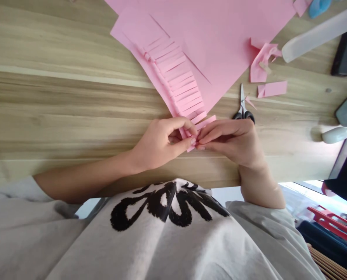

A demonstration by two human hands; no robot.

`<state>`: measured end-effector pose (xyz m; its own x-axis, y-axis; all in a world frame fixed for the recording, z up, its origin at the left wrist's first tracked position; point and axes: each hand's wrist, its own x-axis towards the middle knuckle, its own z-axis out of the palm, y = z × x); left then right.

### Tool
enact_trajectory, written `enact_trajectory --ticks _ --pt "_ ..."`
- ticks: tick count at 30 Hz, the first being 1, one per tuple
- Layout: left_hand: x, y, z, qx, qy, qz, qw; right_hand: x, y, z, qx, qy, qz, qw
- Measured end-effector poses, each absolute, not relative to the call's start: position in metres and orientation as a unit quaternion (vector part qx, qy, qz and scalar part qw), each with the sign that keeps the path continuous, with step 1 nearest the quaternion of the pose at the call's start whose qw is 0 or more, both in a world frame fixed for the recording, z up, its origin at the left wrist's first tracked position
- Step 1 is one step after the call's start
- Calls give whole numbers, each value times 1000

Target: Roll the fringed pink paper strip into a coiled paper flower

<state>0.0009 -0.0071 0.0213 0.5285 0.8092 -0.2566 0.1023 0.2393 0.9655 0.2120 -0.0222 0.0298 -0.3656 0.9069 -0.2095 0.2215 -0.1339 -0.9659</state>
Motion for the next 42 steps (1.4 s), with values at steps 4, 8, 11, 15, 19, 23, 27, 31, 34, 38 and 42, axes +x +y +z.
enact_trajectory --ticks 4,8,11,15,19,23,27,31,34,38,42 --pt "1 -7 21 562 404 261 673 212 -22 32 -483 -585 584 289" --pt "1 -7 20 560 409 261 672 213 -20 35 -478 -588 593 273" --pt "1 -8 19 561 408 263 670 213 -22 34 -479 -577 603 271" --pt "1 -8 19 566 403 263 670 213 -25 31 -493 -563 600 282" --pt "1 -8 19 574 400 264 664 211 -26 30 -498 -568 594 276" --pt "1 -8 19 579 394 266 662 207 -25 31 -498 -573 595 263" --pt "1 -8 18 570 395 265 670 205 -24 32 -487 -584 589 274" --pt "0 -8 18 565 392 269 674 205 -24 32 -482 -598 575 281" --pt "1 -8 18 573 396 273 664 206 -24 33 -484 -593 580 278" --pt "1 -8 19 575 401 270 661 209 -25 35 -489 -587 587 268" --pt "1 -9 18 574 401 268 662 209 -27 33 -494 -586 578 281"
